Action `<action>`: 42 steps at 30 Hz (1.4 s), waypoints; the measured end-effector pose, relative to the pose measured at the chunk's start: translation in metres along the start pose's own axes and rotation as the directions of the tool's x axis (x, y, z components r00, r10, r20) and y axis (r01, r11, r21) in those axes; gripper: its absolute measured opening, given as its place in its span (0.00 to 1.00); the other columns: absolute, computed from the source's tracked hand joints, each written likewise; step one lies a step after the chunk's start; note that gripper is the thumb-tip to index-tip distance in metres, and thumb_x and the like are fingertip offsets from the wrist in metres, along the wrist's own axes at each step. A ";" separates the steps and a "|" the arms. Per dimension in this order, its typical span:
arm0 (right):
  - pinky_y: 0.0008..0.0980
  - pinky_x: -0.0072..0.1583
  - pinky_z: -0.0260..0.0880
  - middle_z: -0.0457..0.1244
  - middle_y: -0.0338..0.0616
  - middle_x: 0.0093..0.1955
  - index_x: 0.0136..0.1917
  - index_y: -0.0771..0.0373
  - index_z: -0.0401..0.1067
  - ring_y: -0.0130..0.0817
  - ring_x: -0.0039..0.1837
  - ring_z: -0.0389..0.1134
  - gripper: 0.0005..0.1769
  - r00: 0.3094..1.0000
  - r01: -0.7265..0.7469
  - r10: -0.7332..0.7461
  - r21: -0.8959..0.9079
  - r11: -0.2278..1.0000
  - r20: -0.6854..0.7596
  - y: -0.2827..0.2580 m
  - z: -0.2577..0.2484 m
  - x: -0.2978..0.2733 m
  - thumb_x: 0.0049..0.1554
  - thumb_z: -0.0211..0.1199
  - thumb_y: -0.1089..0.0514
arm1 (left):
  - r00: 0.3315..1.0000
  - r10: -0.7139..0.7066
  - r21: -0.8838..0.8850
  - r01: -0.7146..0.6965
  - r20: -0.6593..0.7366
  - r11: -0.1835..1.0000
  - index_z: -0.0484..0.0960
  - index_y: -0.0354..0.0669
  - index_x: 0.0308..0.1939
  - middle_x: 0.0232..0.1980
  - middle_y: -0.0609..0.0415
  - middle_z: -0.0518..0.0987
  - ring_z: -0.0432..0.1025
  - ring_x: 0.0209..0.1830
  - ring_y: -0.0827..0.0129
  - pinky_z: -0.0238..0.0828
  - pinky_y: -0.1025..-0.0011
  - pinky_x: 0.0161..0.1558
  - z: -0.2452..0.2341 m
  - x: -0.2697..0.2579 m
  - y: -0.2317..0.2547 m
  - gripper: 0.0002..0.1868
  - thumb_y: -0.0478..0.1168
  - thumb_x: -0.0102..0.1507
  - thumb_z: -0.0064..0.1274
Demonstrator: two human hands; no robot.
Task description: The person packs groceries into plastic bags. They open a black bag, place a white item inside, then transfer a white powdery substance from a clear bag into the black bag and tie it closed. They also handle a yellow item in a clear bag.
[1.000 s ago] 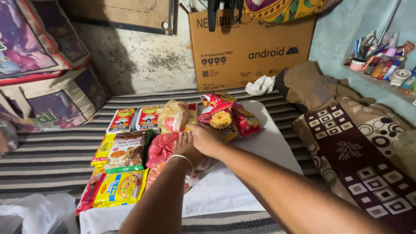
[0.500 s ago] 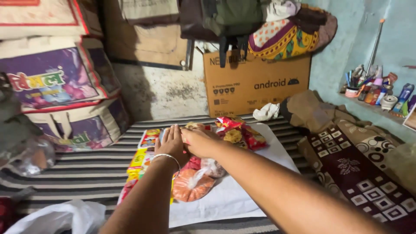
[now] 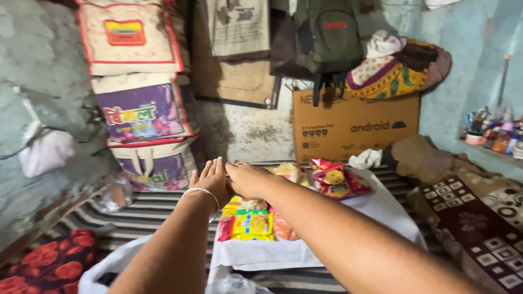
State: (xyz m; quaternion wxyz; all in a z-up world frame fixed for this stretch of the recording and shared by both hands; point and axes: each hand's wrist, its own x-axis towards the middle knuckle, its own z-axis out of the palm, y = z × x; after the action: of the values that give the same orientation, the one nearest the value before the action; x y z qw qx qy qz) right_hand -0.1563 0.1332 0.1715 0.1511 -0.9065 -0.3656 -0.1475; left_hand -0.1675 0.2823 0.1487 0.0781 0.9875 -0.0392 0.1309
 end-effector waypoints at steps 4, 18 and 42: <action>0.47 0.70 0.61 0.62 0.64 0.67 0.63 0.69 0.67 0.56 0.71 0.62 0.25 0.999 0.037 -0.036 0.048 0.998 -0.007 -0.044 0.013 0.016 0.60 0.50 0.50 | 0.999 -0.044 0.004 0.044 -0.017 0.999 0.41 0.44 0.80 0.84 0.54 0.45 0.37 0.85 0.66 0.33 0.50 0.78 -0.006 -0.021 -0.047 0.44 0.51 0.65 0.43; 0.49 0.66 0.64 0.64 0.65 0.64 0.61 0.69 0.68 0.58 0.68 0.64 0.25 0.983 0.174 -0.179 0.118 0.978 0.035 -0.154 0.055 0.053 0.60 0.51 0.47 | 0.989 -0.147 0.062 0.146 0.006 0.987 0.42 0.39 0.80 0.84 0.49 0.47 0.39 0.85 0.63 0.36 0.48 0.78 -0.040 -0.099 -0.153 0.46 0.55 0.66 0.46; 0.48 0.69 0.61 0.63 0.66 0.67 0.69 0.65 0.66 0.60 0.70 0.62 0.30 0.963 0.189 -0.221 0.198 0.962 0.154 -0.200 0.150 0.122 0.60 0.50 0.46 | 0.955 -0.258 0.102 0.245 0.146 0.964 0.39 0.42 0.81 0.85 0.52 0.45 0.38 0.85 0.68 0.33 0.49 0.79 -0.006 -0.107 -0.264 0.48 0.59 0.67 0.45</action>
State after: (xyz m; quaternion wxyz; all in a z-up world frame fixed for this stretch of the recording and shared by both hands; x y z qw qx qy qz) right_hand -0.1905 0.4032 0.1140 0.1844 -0.8555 -0.4814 -0.0485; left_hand -0.2465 0.5497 0.0878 0.0500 0.9941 0.0863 0.0426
